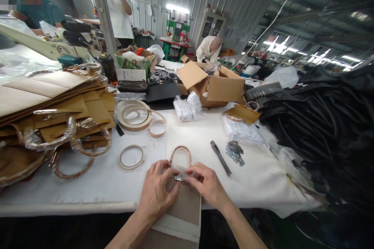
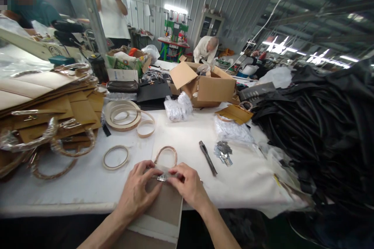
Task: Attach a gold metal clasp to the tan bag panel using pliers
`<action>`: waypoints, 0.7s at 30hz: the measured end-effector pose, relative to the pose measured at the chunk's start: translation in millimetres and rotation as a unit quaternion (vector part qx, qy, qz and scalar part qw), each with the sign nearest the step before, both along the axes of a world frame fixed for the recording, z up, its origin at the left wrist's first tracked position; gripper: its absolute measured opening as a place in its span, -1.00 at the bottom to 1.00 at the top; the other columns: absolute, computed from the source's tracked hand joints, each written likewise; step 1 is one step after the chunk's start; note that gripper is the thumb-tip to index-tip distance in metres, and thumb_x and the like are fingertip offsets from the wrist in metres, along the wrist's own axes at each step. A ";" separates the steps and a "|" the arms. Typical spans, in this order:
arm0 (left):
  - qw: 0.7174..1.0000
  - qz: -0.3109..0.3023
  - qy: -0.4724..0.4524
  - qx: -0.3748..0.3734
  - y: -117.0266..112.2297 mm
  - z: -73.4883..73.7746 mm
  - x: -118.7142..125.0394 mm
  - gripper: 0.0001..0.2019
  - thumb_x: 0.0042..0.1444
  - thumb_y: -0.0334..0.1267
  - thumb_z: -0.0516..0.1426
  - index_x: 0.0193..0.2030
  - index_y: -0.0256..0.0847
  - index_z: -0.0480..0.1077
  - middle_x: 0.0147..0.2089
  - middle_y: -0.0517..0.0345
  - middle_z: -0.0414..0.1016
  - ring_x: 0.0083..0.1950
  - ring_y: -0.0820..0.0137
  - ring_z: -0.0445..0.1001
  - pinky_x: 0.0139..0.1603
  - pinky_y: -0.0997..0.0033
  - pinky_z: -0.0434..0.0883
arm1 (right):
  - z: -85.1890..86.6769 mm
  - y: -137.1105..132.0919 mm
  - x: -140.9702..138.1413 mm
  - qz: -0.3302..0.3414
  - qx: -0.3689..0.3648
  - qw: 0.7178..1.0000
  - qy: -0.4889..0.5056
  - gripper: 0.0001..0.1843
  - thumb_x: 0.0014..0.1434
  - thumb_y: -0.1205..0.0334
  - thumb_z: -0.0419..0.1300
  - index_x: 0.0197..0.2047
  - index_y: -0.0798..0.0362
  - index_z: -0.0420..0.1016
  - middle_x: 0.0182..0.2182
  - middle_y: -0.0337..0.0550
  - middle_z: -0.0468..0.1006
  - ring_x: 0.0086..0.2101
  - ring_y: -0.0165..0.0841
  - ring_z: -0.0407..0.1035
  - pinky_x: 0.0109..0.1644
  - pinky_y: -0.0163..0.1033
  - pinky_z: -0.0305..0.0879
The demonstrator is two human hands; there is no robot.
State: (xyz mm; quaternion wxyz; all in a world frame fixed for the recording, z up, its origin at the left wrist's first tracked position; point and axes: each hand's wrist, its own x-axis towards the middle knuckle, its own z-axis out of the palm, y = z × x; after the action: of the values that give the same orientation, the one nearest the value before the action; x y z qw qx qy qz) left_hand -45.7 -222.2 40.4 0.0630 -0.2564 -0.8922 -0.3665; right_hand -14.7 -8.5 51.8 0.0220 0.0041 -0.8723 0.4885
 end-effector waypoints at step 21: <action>0.995 0.051 -0.075 0.045 2.8 9.1 1.1 -0.79 0.09 -0.38 0.30 -0.17 0.03 0.59 0.03 0.08 0.44 0.13 0.11 0.40 0.12 0.03 0.36 | 6.9 72.1 -36.7 -0.305 -0.362 0.879 0.050 -0.50 0.01 -0.10 0.38 -0.06 0.03 0.58 -0.29 -0.15 0.55 -0.40 -0.38 0.34 -0.38 -0.31 0.31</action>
State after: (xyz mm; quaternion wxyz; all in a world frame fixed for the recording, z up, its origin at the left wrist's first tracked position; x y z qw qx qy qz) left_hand -44.6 -219.4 49.5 0.0265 -0.1790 -0.8889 -0.4209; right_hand -51.4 63.7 58.7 0.2133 -0.2465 -0.5905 0.7382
